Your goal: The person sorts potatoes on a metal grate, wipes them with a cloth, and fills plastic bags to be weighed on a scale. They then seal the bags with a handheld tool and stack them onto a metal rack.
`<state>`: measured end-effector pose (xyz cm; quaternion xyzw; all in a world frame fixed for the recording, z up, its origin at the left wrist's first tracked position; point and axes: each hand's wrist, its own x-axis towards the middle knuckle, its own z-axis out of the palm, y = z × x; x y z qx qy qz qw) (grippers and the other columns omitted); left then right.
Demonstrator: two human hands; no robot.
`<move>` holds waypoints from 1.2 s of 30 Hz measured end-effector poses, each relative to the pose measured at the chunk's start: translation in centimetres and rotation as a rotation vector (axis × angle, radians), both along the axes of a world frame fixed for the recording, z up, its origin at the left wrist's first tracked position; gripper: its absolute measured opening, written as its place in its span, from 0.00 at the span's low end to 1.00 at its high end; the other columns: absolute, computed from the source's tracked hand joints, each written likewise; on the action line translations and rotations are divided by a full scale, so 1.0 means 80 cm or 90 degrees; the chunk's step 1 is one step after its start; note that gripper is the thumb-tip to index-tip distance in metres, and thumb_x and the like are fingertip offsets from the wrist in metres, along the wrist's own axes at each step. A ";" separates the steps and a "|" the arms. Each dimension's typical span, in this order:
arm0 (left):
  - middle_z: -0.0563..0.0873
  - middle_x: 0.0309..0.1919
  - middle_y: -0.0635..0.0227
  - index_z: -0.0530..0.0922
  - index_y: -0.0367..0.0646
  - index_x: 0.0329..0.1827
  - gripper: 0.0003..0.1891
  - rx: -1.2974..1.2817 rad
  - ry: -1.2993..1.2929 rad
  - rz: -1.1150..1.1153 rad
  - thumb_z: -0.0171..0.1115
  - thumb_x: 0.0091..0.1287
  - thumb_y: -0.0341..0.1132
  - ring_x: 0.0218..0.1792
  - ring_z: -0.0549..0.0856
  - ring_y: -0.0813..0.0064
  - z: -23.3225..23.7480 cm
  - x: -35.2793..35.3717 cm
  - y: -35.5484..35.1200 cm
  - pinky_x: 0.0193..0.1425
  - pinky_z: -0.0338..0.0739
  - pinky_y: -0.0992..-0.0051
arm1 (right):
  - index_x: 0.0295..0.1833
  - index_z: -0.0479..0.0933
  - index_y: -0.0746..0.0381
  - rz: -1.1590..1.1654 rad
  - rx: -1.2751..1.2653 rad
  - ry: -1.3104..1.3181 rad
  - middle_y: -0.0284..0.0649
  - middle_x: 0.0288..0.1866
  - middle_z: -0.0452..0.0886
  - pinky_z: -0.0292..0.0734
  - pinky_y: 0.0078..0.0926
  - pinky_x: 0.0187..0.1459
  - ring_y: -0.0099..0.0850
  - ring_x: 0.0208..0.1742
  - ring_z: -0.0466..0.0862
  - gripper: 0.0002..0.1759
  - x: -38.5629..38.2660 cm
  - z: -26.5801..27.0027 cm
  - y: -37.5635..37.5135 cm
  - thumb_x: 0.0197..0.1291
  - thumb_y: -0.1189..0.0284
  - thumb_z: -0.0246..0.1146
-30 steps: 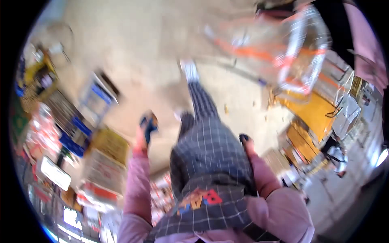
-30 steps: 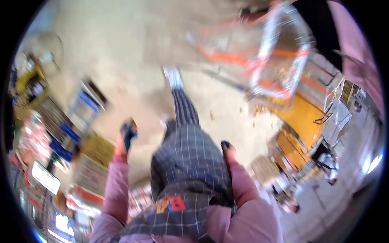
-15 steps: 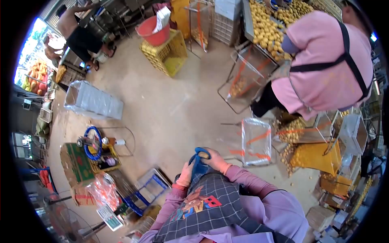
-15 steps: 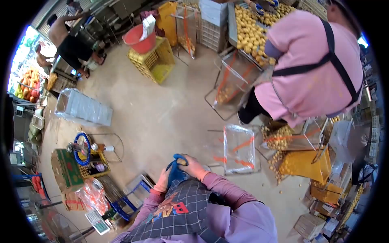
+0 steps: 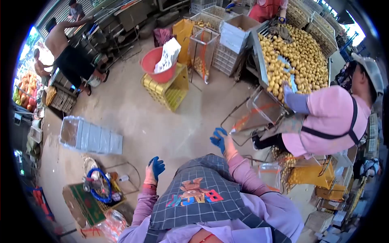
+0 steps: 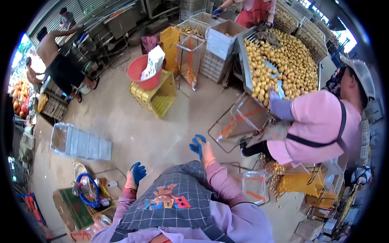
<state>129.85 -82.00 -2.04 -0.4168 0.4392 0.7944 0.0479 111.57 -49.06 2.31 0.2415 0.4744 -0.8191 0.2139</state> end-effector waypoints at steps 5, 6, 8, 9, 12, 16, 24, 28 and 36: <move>0.81 0.43 0.57 0.71 0.43 0.58 0.20 -0.016 0.038 0.038 0.54 0.68 0.44 0.35 0.83 0.65 0.018 -0.169 -0.025 0.36 0.78 0.67 | 0.57 0.72 0.63 0.013 0.172 0.374 0.38 0.46 0.78 0.78 0.23 0.39 0.26 0.39 0.81 0.17 -0.261 0.106 -0.015 0.65 0.68 0.57; 0.81 0.43 0.57 0.71 0.43 0.58 0.20 -0.013 0.036 0.054 0.54 0.68 0.44 0.35 0.83 0.65 0.008 -0.193 -0.021 0.36 0.78 0.67 | 0.57 0.72 0.64 -0.053 0.159 0.482 0.38 0.47 0.78 0.78 0.22 0.38 0.26 0.39 0.80 0.17 -0.311 0.133 -0.026 0.65 0.69 0.57; 0.81 0.42 0.57 0.70 0.42 0.59 0.21 0.045 0.143 0.105 0.54 0.68 0.43 0.35 0.82 0.65 -0.006 -0.261 -0.020 0.36 0.78 0.68 | 0.58 0.71 0.68 -0.194 0.124 0.735 0.40 0.52 0.76 0.78 0.22 0.40 0.26 0.40 0.79 0.19 -0.386 0.223 -0.064 0.63 0.72 0.59; 0.81 0.41 0.57 0.69 0.41 0.61 0.22 -0.013 0.120 0.109 0.54 0.69 0.43 0.36 0.82 0.64 0.007 -0.288 -0.008 0.37 0.78 0.69 | 0.60 0.69 0.69 -0.308 0.103 0.832 0.42 0.54 0.75 0.78 0.24 0.45 0.28 0.42 0.79 0.22 -0.414 0.267 -0.089 0.62 0.73 0.60; 0.82 0.44 0.59 0.70 0.39 0.60 0.20 -0.012 0.097 0.042 0.52 0.69 0.41 0.37 0.83 0.68 0.034 -0.377 0.002 0.40 0.78 0.72 | 0.64 0.64 0.68 -0.393 0.117 1.078 0.42 0.56 0.74 0.76 0.23 0.49 0.29 0.47 0.79 0.28 -0.590 0.311 -0.157 0.59 0.76 0.63; 0.81 0.44 0.64 0.71 0.37 0.61 0.19 -0.224 0.154 0.077 0.53 0.69 0.35 0.41 0.80 0.76 0.091 -0.434 -0.007 0.44 0.76 0.77 | 0.61 0.67 0.69 -0.071 0.698 0.829 0.57 0.57 0.73 0.66 0.37 0.60 0.50 0.58 0.73 0.34 -0.786 0.197 -0.245 0.53 0.61 0.67; 0.81 0.43 0.66 0.71 0.40 0.61 0.20 -0.276 -0.012 0.292 0.53 0.70 0.39 0.40 0.80 0.79 0.082 -0.365 -0.024 0.43 0.75 0.78 | 0.47 0.77 0.69 0.457 0.513 0.502 0.43 0.38 0.82 0.75 0.32 0.42 0.35 0.37 0.81 0.17 -0.596 -0.192 -0.268 0.60 0.65 0.61; 0.82 0.47 0.66 0.72 0.38 0.61 0.24 -0.409 -0.166 0.304 0.57 0.67 0.44 0.42 0.80 0.77 0.081 -0.283 -0.007 0.47 0.75 0.76 | 0.42 0.79 0.65 0.797 0.258 0.039 0.39 0.34 0.82 0.76 0.23 0.29 0.26 0.33 0.81 0.09 -0.459 -0.238 -0.286 0.61 0.71 0.59; 0.81 0.51 0.57 0.73 0.35 0.58 0.23 -0.489 -0.263 0.686 0.58 0.66 0.43 0.51 0.80 0.69 0.022 0.017 0.091 0.57 0.71 0.73 | 0.49 0.79 0.66 1.439 0.323 0.796 0.52 0.47 0.82 0.74 0.32 0.53 0.42 0.51 0.82 0.19 -0.250 -0.204 -0.462 0.57 0.65 0.60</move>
